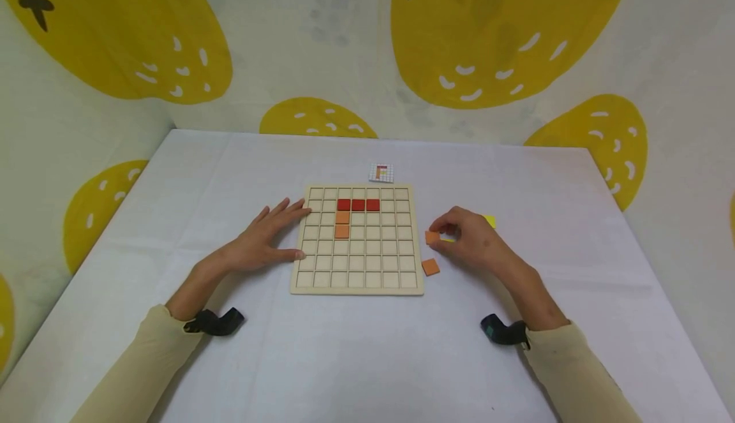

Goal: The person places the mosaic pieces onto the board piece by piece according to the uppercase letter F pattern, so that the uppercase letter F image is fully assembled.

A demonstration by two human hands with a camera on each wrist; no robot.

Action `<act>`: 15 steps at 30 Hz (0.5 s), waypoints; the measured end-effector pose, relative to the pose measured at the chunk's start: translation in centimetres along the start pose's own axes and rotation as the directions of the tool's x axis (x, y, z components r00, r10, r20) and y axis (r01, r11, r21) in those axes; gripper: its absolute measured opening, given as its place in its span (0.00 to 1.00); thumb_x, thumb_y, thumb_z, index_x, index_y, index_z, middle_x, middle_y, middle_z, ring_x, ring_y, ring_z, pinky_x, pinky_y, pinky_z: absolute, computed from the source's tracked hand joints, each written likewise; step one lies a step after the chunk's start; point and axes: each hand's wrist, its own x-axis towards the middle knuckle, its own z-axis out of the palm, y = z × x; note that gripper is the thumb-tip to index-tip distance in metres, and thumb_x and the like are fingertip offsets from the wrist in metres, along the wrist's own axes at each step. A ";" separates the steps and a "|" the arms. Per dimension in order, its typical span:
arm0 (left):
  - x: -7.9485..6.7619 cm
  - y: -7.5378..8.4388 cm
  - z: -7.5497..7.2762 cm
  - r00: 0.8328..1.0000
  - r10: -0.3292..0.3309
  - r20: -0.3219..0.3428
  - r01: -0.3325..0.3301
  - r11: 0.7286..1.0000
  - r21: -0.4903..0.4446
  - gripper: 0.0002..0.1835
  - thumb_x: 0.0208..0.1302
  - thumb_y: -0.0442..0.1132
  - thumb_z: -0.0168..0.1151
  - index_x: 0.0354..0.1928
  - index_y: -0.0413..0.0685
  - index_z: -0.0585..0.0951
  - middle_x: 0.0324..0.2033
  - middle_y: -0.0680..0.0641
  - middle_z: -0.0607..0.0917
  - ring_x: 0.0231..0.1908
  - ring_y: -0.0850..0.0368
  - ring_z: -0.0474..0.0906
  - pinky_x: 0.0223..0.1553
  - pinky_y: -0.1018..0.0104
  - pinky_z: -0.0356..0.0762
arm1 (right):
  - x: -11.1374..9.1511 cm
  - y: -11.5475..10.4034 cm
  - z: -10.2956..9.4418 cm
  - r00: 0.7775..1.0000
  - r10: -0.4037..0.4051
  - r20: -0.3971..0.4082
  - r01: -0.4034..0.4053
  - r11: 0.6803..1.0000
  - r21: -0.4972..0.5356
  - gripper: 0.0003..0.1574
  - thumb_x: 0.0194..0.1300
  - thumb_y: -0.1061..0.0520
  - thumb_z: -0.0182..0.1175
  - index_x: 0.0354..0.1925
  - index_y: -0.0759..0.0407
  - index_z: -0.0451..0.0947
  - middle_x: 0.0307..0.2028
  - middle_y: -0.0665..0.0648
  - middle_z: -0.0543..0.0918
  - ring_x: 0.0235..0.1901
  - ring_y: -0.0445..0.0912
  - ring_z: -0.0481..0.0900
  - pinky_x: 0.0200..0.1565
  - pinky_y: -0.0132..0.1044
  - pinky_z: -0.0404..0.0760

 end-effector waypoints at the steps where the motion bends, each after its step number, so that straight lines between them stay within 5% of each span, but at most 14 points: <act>1: 0.0 0.0 0.0 1.000 0.000 0.000 0.000 1.000 0.000 0.47 0.64 0.51 0.74 0.81 0.55 0.61 0.84 0.49 0.53 0.85 0.42 0.37 0.83 0.37 0.30 | 0.1 -0.1 0.0 1.000 0.001 -0.005 -0.001 1.000 -0.003 0.14 0.63 0.54 0.75 0.47 0.54 0.87 0.41 0.52 0.86 0.43 0.46 0.79 0.45 0.29 0.78; 7: 0.0 0.1 0.0 1.000 -0.003 0.002 0.003 1.000 -0.004 0.47 0.64 0.51 0.74 0.81 0.56 0.61 0.84 0.50 0.53 0.85 0.43 0.37 0.83 0.38 0.30 | 0.7 -0.6 0.0 0.998 0.061 -0.015 -0.061 0.998 0.004 0.15 0.66 0.55 0.73 0.50 0.54 0.87 0.41 0.52 0.85 0.43 0.47 0.77 0.43 0.28 0.76; 15: 0.0 0.0 0.1 1.000 -0.005 0.001 0.005 1.000 -0.009 0.47 0.64 0.51 0.74 0.81 0.56 0.61 0.84 0.49 0.53 0.85 0.42 0.37 0.83 0.37 0.30 | 1.8 -1.3 0.7 0.998 0.046 -0.038 -0.044 0.997 0.064 0.15 0.67 0.57 0.72 0.51 0.57 0.87 0.42 0.54 0.85 0.42 0.48 0.76 0.42 0.26 0.76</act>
